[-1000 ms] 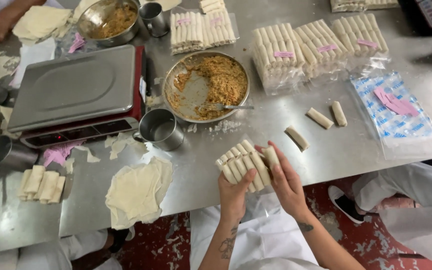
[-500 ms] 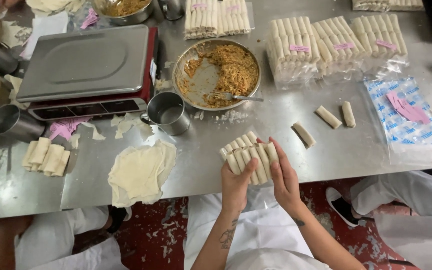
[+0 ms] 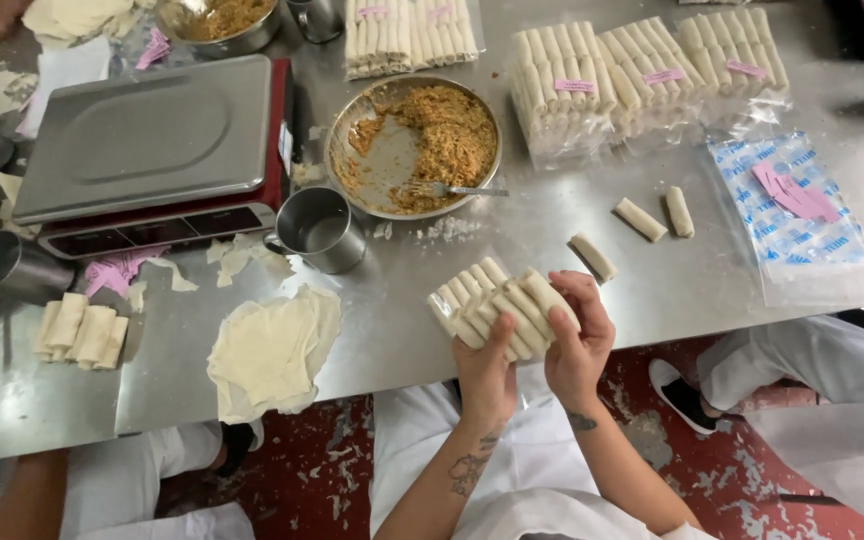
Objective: Packaging handmade spring rolls into plastic bags at a food production station.
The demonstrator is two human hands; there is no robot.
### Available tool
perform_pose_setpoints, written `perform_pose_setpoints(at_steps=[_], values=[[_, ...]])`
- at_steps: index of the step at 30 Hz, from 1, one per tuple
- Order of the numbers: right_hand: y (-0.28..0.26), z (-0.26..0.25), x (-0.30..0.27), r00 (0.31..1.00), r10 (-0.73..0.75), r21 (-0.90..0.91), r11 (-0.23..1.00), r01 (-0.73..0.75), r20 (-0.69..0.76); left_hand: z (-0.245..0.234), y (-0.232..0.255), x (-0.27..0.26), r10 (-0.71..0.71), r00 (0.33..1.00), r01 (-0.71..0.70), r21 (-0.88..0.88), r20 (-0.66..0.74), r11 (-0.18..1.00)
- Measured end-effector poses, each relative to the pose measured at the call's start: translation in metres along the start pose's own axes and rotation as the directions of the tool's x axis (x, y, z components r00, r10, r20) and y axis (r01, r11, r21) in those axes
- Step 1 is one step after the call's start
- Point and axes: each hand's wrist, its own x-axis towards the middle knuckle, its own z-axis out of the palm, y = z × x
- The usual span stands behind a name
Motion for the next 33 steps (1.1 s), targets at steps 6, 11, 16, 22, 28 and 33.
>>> perform_pose_setpoints(at_steps=[6,11,16,22,28,33], values=[[-0.003,0.010,-0.020,0.946,0.213,0.104,0.964,-0.244,0.245,0.040,0.068,-0.006,0.001,0.990,-0.028,0.187,0.143,0.982],[-0.014,0.014,-0.018,0.938,0.297,0.170,0.930,-0.327,0.180,0.030,0.065,0.002,0.017,0.984,-0.060,0.241,0.177,0.969],[-0.020,-0.005,-0.031,0.903,0.412,0.203,0.880,-0.429,0.125,0.016,0.064,-0.001,0.039,0.978,-0.078,0.184,0.205,0.980],[-0.045,-0.090,-0.046,0.862,0.500,0.127,0.863,-0.488,-0.086,-0.023,0.051,-0.026,0.262,0.828,-0.548,0.619,0.496,0.563],[-0.059,-0.177,-0.052,0.541,0.742,-0.122,0.627,-0.770,0.396,-0.066,0.008,-0.056,0.040,0.666,-0.746,0.664,0.745,0.054],[-0.030,-0.158,-0.080,0.284,0.780,-0.053,0.375,-0.926,0.558,-0.046,0.021,-0.067,0.310,0.605,-0.761,0.647,0.733,-0.045]])
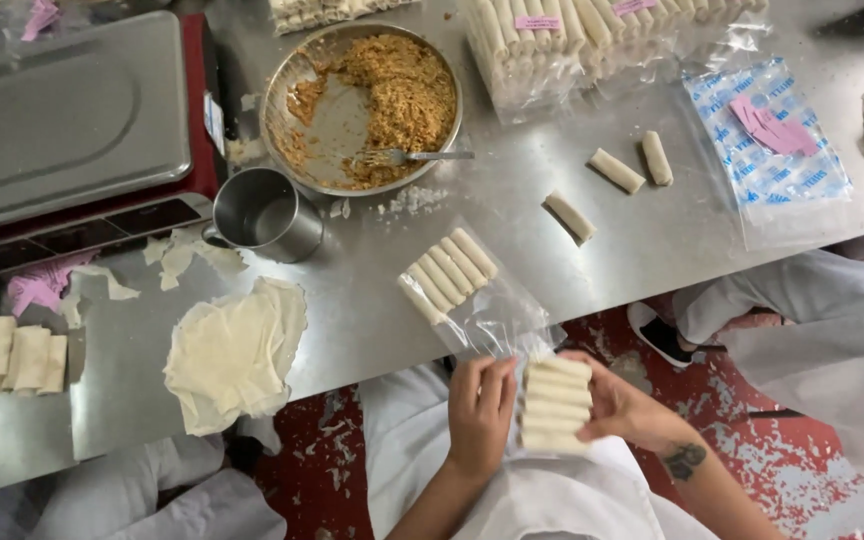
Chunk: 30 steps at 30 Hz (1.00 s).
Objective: Packaging handmade spring rolls into plastic bags at a food production station.
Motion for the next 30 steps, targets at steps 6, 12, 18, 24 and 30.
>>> perform_pose_setpoints(at_steps=[6,12,18,24,30], values=[[0.000,0.076,0.010,0.773,-0.144,0.035,0.977,0.210,-0.618,0.011,-0.005,-0.030,0.028,0.997,-0.022,-0.083,0.077,0.996],[-0.012,0.098,0.017,0.725,-0.210,-0.045,0.970,0.240,-0.656,0.013,0.004,-0.021,0.142,0.982,-0.134,-0.073,0.122,0.988],[-0.003,0.094,0.026,0.750,-0.254,-0.107,0.965,0.239,-0.611,0.003,0.019,0.015,0.194,0.980,-0.189,-0.092,0.042,0.978],[-0.010,0.097,0.056,0.766,-0.430,-0.257,0.902,0.346,-0.477,-0.005,0.026,0.013,0.228,0.973,-0.224,-0.094,0.032,0.970],[-0.043,0.112,0.084,0.786,-0.487,-0.581,0.787,0.205,-0.381,-0.014,0.011,0.024,0.164,0.982,-0.147,-0.163,0.096,0.976]])
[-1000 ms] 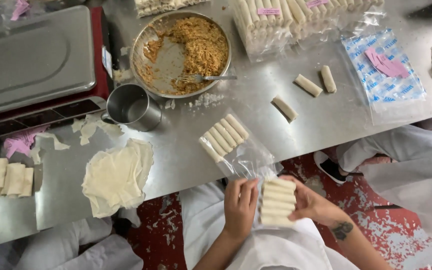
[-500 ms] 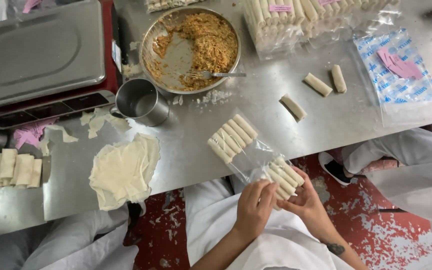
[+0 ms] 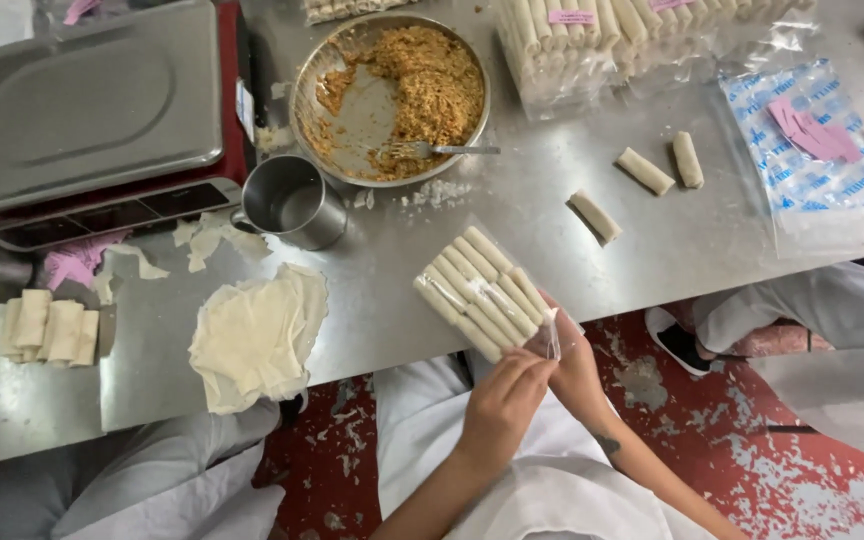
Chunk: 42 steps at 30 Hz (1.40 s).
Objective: Packaging handmade spring rolls into plastic bags at a food production station.
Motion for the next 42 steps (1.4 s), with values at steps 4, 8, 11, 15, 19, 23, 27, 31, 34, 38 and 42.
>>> perform_pose_setpoints(at_steps=[4,8,11,15,19,23,27,31,34,38,42], values=[[0.033,-0.011,0.007,0.991,0.086,0.282,0.953,-0.113,0.105,-0.017,-0.052,0.013,-0.196,0.980,0.195,0.038,0.020,0.980],[0.036,-0.011,0.009,0.985,0.115,0.344,0.926,-0.153,0.130,-0.018,-0.095,0.040,-0.346,0.936,0.351,0.238,-0.065,0.906],[0.033,-0.013,0.017,0.978,0.166,0.324,0.925,-0.200,0.129,-0.007,-0.117,0.046,-0.358,0.933,0.335,0.279,0.036,0.900],[0.037,-0.017,0.027,0.949,0.253,0.418,0.854,-0.311,0.190,-0.007,-0.124,0.048,-0.341,0.934,0.312,0.222,0.104,0.924],[0.092,-0.029,0.027,0.922,0.306,0.401,0.834,-0.380,0.239,-0.013,-0.123,0.050,-0.335,0.938,0.316,0.176,0.089,0.932],[0.006,-0.015,0.018,0.903,0.332,0.293,0.866,-0.406,0.271,-0.015,-0.129,0.050,-0.384,0.905,0.350,0.193,0.182,0.917],[-0.006,-0.009,0.024,0.878,0.369,0.211,0.873,-0.440,0.305,-0.013,-0.128,0.055,-0.385,0.902,0.337,0.237,0.196,0.911],[0.009,-0.007,0.016,0.890,0.358,0.249,0.869,-0.429,0.283,0.005,-0.128,0.050,-0.413,0.905,0.362,0.323,0.103,0.874],[0.032,0.000,-0.015,0.962,0.271,0.361,0.899,-0.246,-0.019,0.005,-0.127,0.047,-0.402,0.912,0.354,0.333,0.087,0.874],[0.038,0.005,-0.028,0.927,-0.020,-0.028,1.000,0.010,-0.374,-0.003,-0.117,0.057,-0.230,0.972,0.196,0.346,0.059,0.918],[0.035,-0.003,-0.020,0.959,0.011,0.059,0.998,0.006,-0.285,0.010,-0.106,0.047,-0.125,0.940,0.026,0.299,0.317,0.954]])
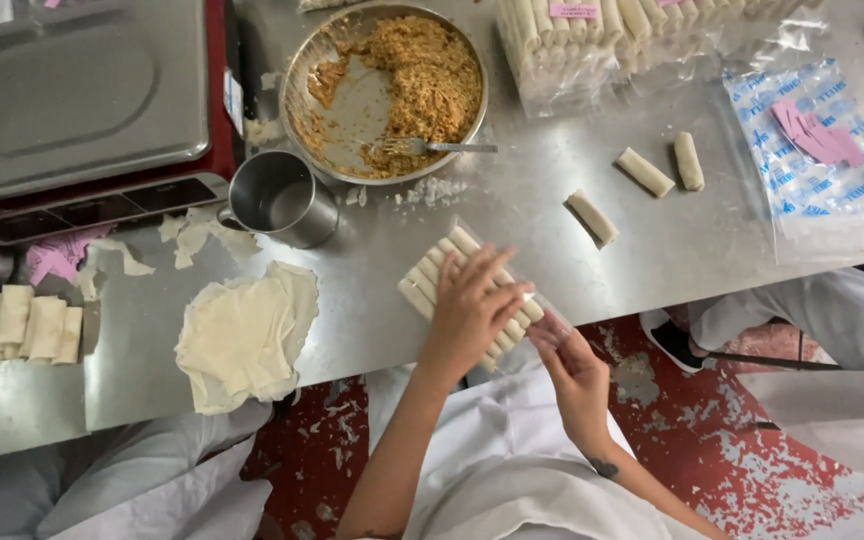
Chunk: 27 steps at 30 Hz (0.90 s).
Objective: Packaging handmade spring rolls into plastic bags at a food production station.
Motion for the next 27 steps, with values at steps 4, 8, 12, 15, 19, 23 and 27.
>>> perform_pose_setpoints(at_steps=[4,8,12,15,19,23,27], values=[[-0.005,0.001,-0.010,0.969,-0.239,-0.098,0.965,0.244,0.060,0.003,-0.004,-0.001,0.078,0.995,-0.076,0.034,-0.066,0.997],[0.018,-0.008,-0.004,0.994,-0.111,-0.166,0.980,0.113,0.023,0.002,-0.005,-0.001,0.099,0.995,-0.098,0.031,-0.030,0.995],[0.020,-0.010,-0.002,0.998,-0.061,-0.115,0.991,0.063,0.017,-0.002,-0.005,-0.001,0.129,0.992,-0.128,0.043,-0.018,0.991],[0.027,-0.006,0.006,0.995,-0.103,-0.109,0.989,0.102,0.004,0.025,-0.017,-0.007,0.069,0.997,-0.071,-0.062,-0.039,0.996],[0.050,-0.010,0.011,0.996,-0.086,-0.054,0.995,0.087,0.010,0.019,-0.015,-0.005,0.071,0.997,-0.073,-0.091,-0.029,0.993],[0.061,-0.019,0.012,0.994,-0.093,-0.106,0.989,0.099,0.061,0.021,-0.015,-0.006,0.068,0.998,-0.070,-0.095,-0.017,0.993],[0.059,-0.025,0.001,0.974,-0.227,-0.327,0.919,0.222,0.023,0.019,-0.015,-0.005,0.058,0.998,-0.058,-0.100,0.000,0.993]])
